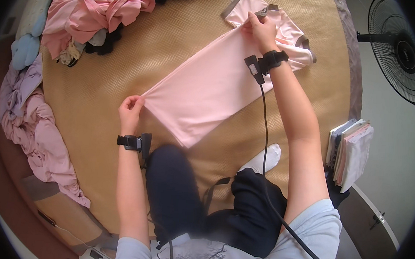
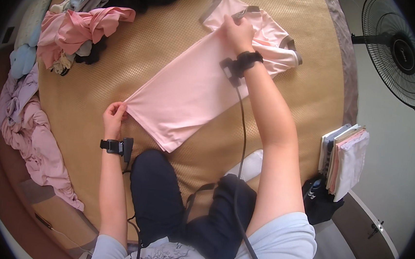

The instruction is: The person folds shirts by hand on a bed, smoothing the fabric and placing them into a stack.

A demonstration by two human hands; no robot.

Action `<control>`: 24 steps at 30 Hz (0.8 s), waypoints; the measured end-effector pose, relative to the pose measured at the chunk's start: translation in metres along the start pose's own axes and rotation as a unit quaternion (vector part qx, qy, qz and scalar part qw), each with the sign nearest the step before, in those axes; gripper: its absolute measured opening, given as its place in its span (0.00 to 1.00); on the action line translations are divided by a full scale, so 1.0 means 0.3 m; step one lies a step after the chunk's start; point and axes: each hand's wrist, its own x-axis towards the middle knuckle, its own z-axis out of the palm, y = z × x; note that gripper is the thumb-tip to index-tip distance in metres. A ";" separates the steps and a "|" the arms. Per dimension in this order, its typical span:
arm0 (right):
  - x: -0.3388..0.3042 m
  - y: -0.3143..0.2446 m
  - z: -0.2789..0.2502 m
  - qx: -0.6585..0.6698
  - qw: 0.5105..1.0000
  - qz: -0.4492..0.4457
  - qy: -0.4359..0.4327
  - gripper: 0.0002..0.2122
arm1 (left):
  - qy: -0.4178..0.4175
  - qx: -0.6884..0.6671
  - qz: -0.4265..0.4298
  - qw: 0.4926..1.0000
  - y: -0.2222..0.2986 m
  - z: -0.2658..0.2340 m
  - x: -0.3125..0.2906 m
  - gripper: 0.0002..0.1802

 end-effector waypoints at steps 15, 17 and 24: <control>-0.020 0.001 -0.018 0.094 0.986 0.101 -0.096 0.14 | 0.037 0.000 -0.034 0.999 0.036 0.049 0.016 0.09; -0.059 -0.041 -0.015 0.059 0.988 0.076 -0.123 0.14 | 0.033 0.010 -0.036 0.999 0.037 0.043 0.012 0.10; -0.485 -0.136 0.019 -0.148 0.938 -0.279 -0.147 0.07 | 0.083 0.140 0.099 0.982 0.047 0.042 -0.033 0.13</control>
